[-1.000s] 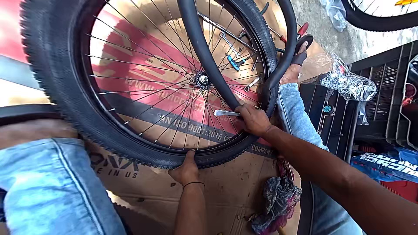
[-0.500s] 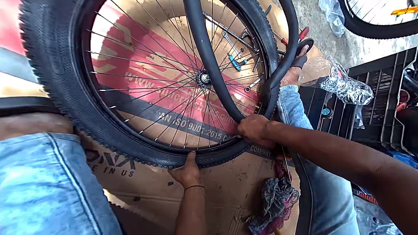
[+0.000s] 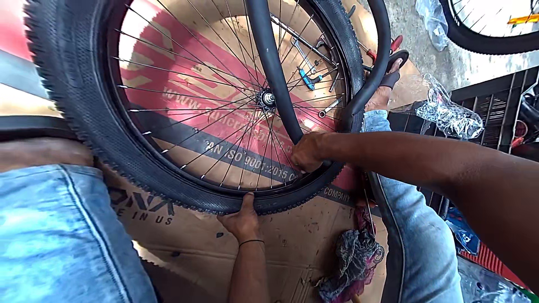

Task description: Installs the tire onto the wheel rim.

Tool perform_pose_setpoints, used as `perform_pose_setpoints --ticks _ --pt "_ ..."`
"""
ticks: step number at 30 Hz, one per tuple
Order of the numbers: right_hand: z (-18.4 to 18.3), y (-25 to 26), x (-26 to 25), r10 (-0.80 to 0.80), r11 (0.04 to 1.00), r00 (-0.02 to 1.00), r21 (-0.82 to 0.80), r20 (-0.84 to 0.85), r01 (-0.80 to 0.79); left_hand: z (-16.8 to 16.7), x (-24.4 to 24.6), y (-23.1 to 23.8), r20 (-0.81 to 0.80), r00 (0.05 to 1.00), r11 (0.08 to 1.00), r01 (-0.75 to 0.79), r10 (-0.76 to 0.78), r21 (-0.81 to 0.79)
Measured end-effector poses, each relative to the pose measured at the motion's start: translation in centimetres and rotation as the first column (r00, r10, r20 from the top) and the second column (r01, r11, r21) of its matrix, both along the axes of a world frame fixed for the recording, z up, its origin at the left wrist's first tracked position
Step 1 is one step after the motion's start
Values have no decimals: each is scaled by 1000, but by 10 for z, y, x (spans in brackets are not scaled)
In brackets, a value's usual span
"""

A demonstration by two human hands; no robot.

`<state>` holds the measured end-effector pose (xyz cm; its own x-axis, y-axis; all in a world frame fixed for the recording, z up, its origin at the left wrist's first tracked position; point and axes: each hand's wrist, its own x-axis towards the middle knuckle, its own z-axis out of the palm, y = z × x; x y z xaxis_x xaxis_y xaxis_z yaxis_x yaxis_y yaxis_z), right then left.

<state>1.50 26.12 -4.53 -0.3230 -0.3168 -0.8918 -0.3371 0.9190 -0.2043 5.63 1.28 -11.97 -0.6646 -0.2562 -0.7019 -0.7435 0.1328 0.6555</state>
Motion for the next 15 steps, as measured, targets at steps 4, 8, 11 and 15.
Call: perform_pose_setpoints --ticks 4,8,11,15 --pt "-5 -5 -6 47 999 999 -15 22 -47 -1 -1 -2 20 1000 1000 19 -19 -7" --pt "25 -41 15 -200 970 980 141 10 197 2 -2 -3 26 999 999 33 -33 -2" --pt "45 -68 45 -582 792 813 246 27 559 -1 0 -6 18 998 998 52 -53 17" --pt "41 -65 80 -898 438 430 295 94 849 -3 -2 -8 6 996 996 91 -91 -23"
